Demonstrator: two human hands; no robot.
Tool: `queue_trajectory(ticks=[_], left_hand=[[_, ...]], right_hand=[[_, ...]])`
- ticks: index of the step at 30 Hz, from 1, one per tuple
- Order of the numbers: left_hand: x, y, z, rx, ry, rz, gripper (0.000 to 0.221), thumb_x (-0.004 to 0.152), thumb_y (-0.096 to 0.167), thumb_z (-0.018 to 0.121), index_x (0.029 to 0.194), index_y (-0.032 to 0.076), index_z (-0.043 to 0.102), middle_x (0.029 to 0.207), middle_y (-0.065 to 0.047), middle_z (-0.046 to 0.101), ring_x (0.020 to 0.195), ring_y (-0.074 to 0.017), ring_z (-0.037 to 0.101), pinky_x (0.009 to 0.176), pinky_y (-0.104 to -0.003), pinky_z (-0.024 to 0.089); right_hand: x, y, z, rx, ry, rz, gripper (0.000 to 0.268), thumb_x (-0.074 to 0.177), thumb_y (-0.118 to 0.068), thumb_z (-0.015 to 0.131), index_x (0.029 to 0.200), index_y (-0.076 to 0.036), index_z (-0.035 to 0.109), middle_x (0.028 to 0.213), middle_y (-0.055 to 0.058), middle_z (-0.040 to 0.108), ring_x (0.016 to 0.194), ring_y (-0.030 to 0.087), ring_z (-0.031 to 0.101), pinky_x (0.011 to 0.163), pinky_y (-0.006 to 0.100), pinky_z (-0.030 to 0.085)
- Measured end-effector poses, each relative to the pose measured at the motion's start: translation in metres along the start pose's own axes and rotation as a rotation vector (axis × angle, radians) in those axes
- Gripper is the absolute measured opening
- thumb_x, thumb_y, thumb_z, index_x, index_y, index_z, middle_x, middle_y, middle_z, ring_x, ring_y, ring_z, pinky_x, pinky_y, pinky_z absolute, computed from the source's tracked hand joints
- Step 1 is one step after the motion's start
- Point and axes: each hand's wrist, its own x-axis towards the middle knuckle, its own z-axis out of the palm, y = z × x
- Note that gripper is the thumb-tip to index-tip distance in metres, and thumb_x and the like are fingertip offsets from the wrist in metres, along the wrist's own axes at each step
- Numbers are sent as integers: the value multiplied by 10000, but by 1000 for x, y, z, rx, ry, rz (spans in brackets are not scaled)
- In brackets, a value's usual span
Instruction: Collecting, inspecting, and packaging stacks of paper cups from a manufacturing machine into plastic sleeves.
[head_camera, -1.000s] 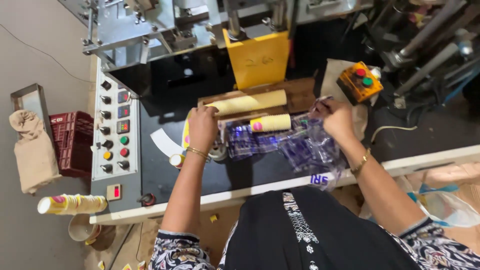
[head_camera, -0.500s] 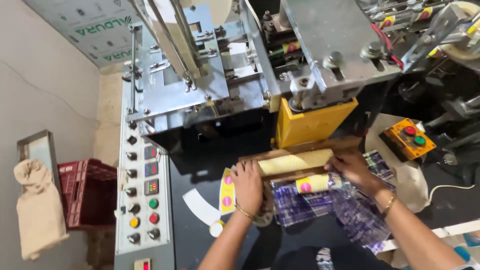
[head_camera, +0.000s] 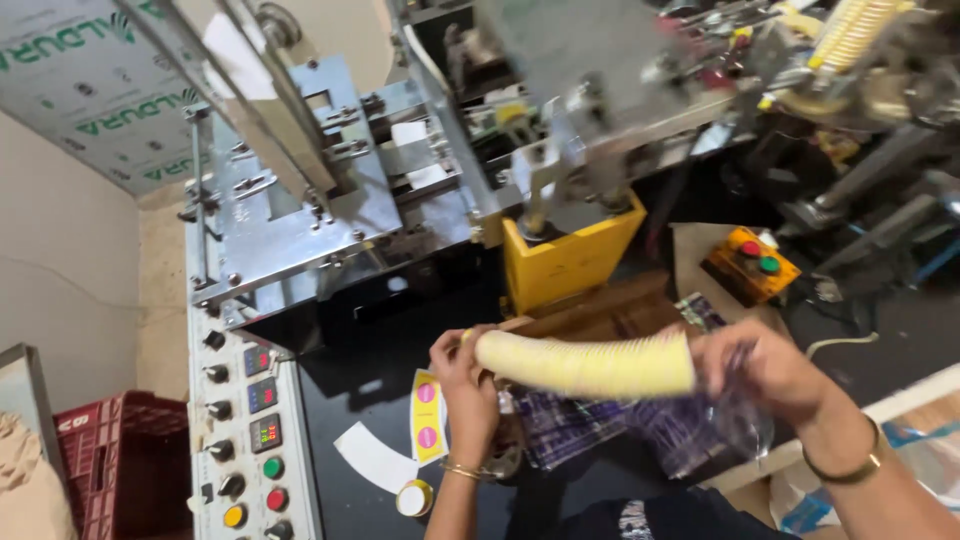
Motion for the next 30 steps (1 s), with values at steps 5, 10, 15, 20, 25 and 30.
queue_trajectory(ticks=[5,10,15,20,25,30], left_hand=[[-1,59,-11,-1589,15,-802,566,908,114,516,1473,123,476,1273,-187,597,993,-329,672,828,-475,589],[-17,67,4,-1831,-121,-657,594,992,204,449,1573,113,362,1333,-168,580,928,-278,692,673,-363,609],[-13,120,5,-1576,-371,-554,600,1023,215,460,1602,112,339,1331,-148,592,872,-241,677,623,-325,602],[-12,195,12,-1428,-518,-605,579,1051,246,504,1605,153,362,1166,-141,641,858,-197,687,632,-345,615],[-15,257,8,-1504,-608,-542,600,1030,154,541,1597,143,345,1190,-122,660,894,-195,706,704,-371,631],[-25,278,22,-1556,-767,-502,617,1057,129,557,1632,153,335,1116,-156,662,861,-199,701,724,-384,631]], right_hand=[[-17,-60,159,-610,-423,75,82,832,-68,730,848,-51,808,1007,110,783,1062,297,714,936,398,532],[-57,-71,155,-621,-480,3,88,887,-46,711,936,-43,783,967,91,789,1108,273,725,986,392,556],[-65,-111,110,-1173,-64,-502,93,711,-133,797,790,-181,799,953,45,773,941,191,715,827,315,559],[-52,-133,66,-1324,684,-645,149,778,82,775,865,-22,714,827,70,639,684,143,623,625,265,479],[-31,-125,53,-1314,823,-733,265,778,56,864,815,19,604,786,81,600,652,139,561,586,284,427],[-21,-115,49,-1143,814,-730,264,752,63,848,846,0,610,774,47,632,677,109,614,615,247,481]])
